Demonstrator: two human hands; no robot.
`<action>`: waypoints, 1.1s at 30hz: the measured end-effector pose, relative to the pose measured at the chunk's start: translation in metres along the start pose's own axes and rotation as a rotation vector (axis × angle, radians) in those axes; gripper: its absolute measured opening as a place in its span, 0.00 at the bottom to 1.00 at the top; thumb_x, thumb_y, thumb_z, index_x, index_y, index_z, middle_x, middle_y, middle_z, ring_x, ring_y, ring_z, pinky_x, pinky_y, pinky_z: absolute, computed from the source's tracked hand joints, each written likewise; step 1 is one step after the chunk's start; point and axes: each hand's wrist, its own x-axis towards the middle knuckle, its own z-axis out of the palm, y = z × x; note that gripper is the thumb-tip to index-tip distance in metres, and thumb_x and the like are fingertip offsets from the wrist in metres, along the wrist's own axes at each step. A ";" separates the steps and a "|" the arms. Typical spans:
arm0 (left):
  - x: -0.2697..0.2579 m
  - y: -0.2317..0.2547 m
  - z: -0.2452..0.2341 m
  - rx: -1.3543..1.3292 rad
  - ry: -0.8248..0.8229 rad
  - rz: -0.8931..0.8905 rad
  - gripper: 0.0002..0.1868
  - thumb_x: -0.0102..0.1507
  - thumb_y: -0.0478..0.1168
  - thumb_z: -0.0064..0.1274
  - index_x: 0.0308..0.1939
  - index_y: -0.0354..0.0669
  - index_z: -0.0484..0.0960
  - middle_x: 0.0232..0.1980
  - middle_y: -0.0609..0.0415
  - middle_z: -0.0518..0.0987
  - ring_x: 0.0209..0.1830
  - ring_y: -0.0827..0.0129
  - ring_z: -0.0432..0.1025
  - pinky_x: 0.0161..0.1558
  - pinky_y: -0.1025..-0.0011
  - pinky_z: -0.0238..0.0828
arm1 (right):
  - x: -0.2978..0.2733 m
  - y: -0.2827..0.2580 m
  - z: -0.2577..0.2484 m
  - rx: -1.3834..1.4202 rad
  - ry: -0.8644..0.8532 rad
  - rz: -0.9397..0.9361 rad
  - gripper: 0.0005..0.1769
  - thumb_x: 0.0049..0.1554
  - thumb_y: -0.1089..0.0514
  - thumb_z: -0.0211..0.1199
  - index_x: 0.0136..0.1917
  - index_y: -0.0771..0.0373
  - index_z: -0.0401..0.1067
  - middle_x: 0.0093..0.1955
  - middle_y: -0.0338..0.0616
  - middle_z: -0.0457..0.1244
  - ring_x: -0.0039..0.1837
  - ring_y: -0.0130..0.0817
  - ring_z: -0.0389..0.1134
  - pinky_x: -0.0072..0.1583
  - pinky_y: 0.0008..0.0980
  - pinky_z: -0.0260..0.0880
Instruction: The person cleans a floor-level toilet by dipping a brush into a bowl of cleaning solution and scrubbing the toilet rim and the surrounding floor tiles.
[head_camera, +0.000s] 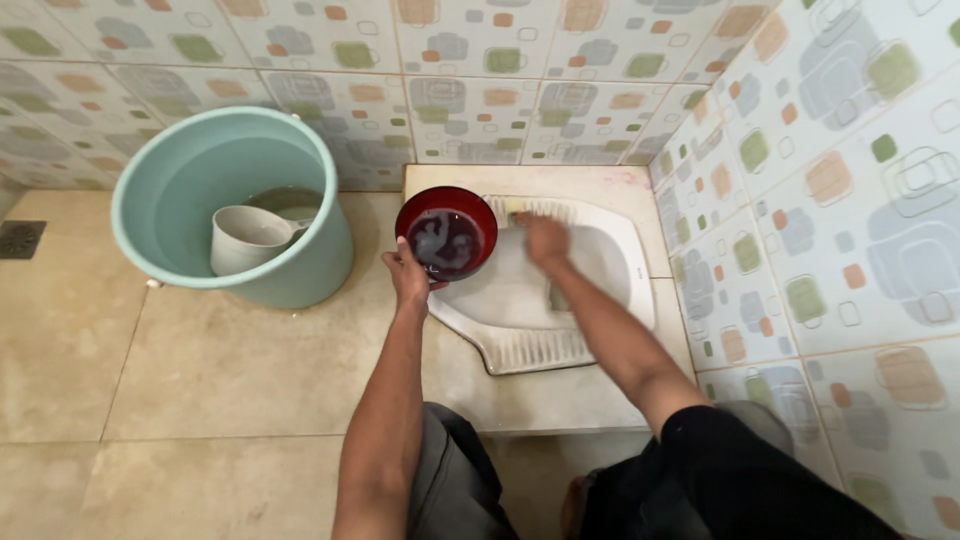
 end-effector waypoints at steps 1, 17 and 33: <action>-0.001 0.001 0.003 0.023 -0.013 0.003 0.34 0.70 0.68 0.26 0.58 0.41 0.54 0.64 0.36 0.68 0.56 0.48 0.77 0.35 0.55 0.87 | -0.006 -0.012 0.006 0.002 -0.051 -0.009 0.24 0.58 0.60 0.48 0.62 0.45 0.78 0.50 0.53 0.71 0.50 0.51 0.73 0.52 0.50 0.74; 0.007 -0.010 0.023 0.095 -0.061 -0.019 0.34 0.69 0.68 0.27 0.61 0.43 0.52 0.66 0.36 0.67 0.56 0.47 0.76 0.36 0.54 0.86 | -0.047 0.014 -0.030 -0.113 -0.119 0.190 0.20 0.65 0.57 0.45 0.62 0.54 0.75 0.44 0.55 0.71 0.45 0.54 0.73 0.48 0.53 0.73; 0.007 -0.006 0.005 0.040 -0.006 -0.036 0.33 0.70 0.67 0.26 0.61 0.41 0.53 0.66 0.38 0.66 0.56 0.50 0.75 0.34 0.55 0.87 | -0.066 -0.022 -0.011 0.148 -0.061 0.241 0.24 0.59 0.62 0.50 0.65 0.46 0.74 0.45 0.54 0.70 0.47 0.56 0.72 0.50 0.56 0.71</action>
